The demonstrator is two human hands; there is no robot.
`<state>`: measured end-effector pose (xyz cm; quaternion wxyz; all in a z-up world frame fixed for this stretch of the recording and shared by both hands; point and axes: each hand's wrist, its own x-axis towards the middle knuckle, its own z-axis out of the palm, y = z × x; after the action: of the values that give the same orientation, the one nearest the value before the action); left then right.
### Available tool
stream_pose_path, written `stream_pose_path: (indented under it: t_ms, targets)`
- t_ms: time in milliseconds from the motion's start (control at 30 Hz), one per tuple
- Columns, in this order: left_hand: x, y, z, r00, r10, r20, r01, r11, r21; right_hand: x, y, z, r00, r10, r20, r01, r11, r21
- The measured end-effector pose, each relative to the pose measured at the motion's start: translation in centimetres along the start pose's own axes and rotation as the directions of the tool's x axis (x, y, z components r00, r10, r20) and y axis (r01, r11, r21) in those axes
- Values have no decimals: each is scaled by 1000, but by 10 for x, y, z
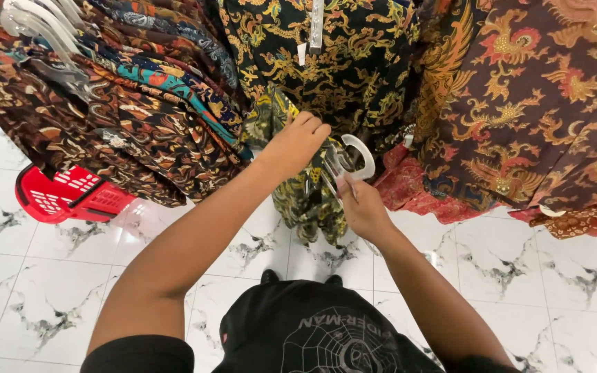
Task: The person hangs two patterned shirts on a circular clothing rack. They place each shirt on a hanger, button the front, smooth the fabric, and hang it on the rack.
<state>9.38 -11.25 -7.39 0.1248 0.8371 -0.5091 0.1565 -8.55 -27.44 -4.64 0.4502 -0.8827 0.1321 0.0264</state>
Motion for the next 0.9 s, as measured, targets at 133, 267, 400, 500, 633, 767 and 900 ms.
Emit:
stream_pose_path:
  t_ms: [133, 267, 400, 500, 633, 767, 900]
  targets:
    - [13, -37, -1, 978, 196, 67, -203, 970, 132, -3, -9, -1, 993, -106, 42, 93, 965, 243]
    - [15, -70, -11, 968, 250, -39, -252, 966, -59, -5, -29, -4, 983, -148, 112, 8, 635, 772]
    - [13, -68, -41, 958, 265, -106, -273, 960, -62, 25, -2, 2, 974, -183, 135, 6, 616, 788]
    - [13, -65, -46, 953, 286, -103, -296, 948, -112, 37, -4, 18, 987, -124, 99, 31, 764, 645]
    - [10, -64, -35, 943, 312, -112, -328, 929, -174, 51, -2, 45, 998, -58, -12, 58, 918, 391]
    - [3, -57, -49, 933, 317, -169, -344, 924, -169, 71, 29, 73, 977, -134, -163, 146, 987, 67]
    - [-9, -87, -51, 924, 313, -219, -345, 929, -132, 58, 39, 67, 972, -24, -235, 52, 992, 111]
